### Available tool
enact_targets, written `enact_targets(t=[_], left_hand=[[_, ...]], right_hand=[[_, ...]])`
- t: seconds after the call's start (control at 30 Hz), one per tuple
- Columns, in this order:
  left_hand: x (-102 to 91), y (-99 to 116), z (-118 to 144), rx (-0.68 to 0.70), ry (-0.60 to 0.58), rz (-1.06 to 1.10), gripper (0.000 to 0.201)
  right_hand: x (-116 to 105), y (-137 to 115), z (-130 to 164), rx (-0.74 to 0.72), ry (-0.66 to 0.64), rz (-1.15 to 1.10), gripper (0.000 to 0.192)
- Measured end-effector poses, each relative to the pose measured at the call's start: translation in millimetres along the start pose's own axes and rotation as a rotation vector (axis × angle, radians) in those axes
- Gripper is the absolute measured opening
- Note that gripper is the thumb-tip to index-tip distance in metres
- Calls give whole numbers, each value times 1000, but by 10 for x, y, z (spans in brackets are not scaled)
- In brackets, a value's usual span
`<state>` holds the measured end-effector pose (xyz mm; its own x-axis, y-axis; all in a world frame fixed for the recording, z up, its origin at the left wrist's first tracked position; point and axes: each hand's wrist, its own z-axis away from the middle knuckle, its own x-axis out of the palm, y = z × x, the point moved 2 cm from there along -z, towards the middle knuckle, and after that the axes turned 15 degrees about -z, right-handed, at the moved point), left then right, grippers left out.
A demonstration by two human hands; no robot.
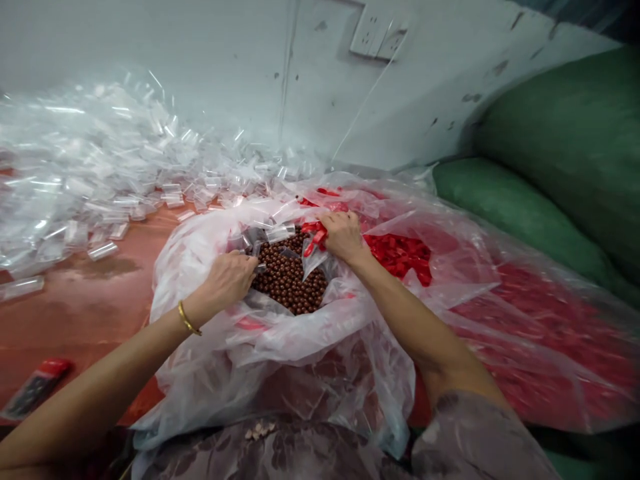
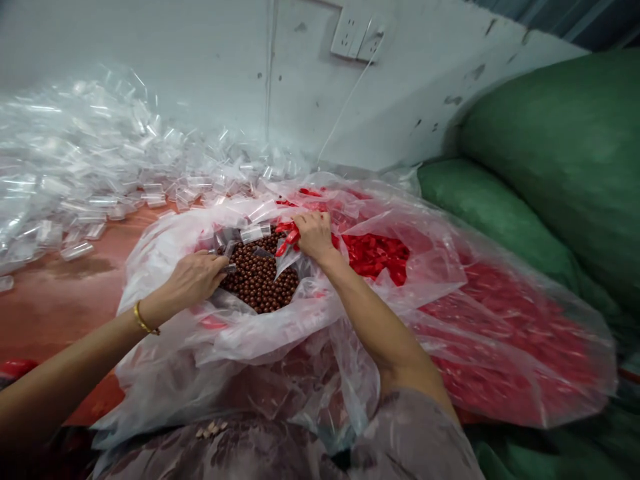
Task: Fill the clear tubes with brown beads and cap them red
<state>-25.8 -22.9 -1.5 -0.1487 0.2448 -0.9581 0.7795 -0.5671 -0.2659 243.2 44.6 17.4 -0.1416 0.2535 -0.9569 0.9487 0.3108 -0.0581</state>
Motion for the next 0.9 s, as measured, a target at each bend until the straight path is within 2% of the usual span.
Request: enact_targets(t=[0.17, 0.23, 0.3, 0.4, 0.53, 0.63, 0.73, 0.9], left_hand=[[-29, 36, 15, -30, 182, -12, 24], [-53, 43, 52, -15, 247, -24, 27], [-70, 54, 91, 34, 261, -22, 27], [-91, 63, 126, 99, 178, 7, 23], [-160, 28, 91, 120, -2, 84, 23], [-237, -20, 14, 113, -118, 81, 25], [-298, -28, -94, 111, -200, 53, 27], [-299, 185, -366, 146, -268, 54, 26]], right_hand=[[-85, -24, 60, 55, 100, -41, 46], [-188, -23, 72, 78, 120, -53, 42], [-288, -52, 113, 93, 130, -71, 35], [-344, -213, 224, -5, 76, -153, 31], [-195, -530, 360, -246, -134, -195, 27], [-61, -607, 382, -230, -196, -131, 22], [-29, -543, 391, -162, -118, -229, 19], [-138, -426, 528, 27, 169, -730, 18]])
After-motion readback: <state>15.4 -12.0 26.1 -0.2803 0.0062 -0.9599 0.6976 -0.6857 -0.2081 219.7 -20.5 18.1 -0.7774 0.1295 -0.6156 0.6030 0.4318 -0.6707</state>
